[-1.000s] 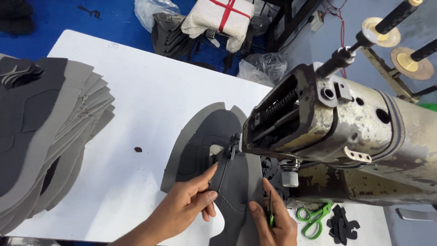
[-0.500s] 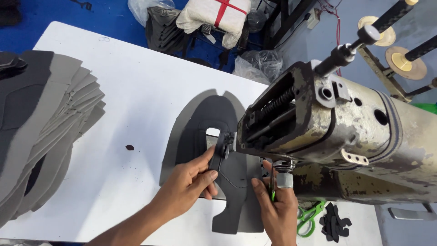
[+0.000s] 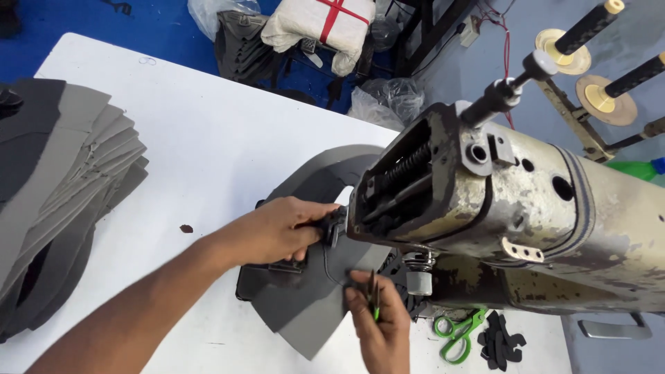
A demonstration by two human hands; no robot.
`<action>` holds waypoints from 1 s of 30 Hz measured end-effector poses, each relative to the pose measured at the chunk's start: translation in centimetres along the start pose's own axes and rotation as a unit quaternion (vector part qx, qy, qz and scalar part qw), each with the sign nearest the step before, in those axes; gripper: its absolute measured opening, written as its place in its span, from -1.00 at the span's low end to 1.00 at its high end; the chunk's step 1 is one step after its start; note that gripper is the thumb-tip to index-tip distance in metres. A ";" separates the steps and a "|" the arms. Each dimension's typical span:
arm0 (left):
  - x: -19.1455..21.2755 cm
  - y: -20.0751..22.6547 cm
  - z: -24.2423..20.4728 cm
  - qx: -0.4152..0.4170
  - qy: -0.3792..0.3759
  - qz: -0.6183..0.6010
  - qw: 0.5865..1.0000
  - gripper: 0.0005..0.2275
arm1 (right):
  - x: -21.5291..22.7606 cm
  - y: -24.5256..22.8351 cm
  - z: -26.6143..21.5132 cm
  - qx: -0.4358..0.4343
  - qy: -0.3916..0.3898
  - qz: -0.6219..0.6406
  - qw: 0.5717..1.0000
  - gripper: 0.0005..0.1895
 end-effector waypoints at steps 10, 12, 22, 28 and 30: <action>-3.1 -1.1 -4.9 0.072 0.124 0.038 0.989 -0.41 | -1.1 -0.2 -0.7 0.045 0.019 0.005 0.999 -0.75; -3.1 -1.1 -5.2 0.035 0.127 0.025 0.991 -0.37 | -0.9 -1.0 0.0 0.036 0.030 0.014 0.999 -0.78; -1.1 -1.3 -3.6 -0.106 0.171 0.052 0.978 -0.43 | -0.2 -1.5 4.3 -0.046 0.099 0.002 0.994 -0.77; 0.7 1.5 -2.4 -0.044 0.113 0.135 0.983 -0.49 | -0.4 -1.7 4.5 0.017 0.066 -0.014 0.998 -0.80; 1.2 1.6 -1.4 -0.047 0.091 0.167 0.981 -0.54 | -0.7 -1.5 3.8 -0.031 0.104 0.088 0.990 -0.82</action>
Point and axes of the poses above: each hand's wrist, its own z-axis towards the middle knuckle, its own x-axis out of the back of the hand, y = z × x, the point moved 6 cm from there along z, towards the middle knuckle, and after that the axes turned 9 degrees about x, right-handed, at the moved point
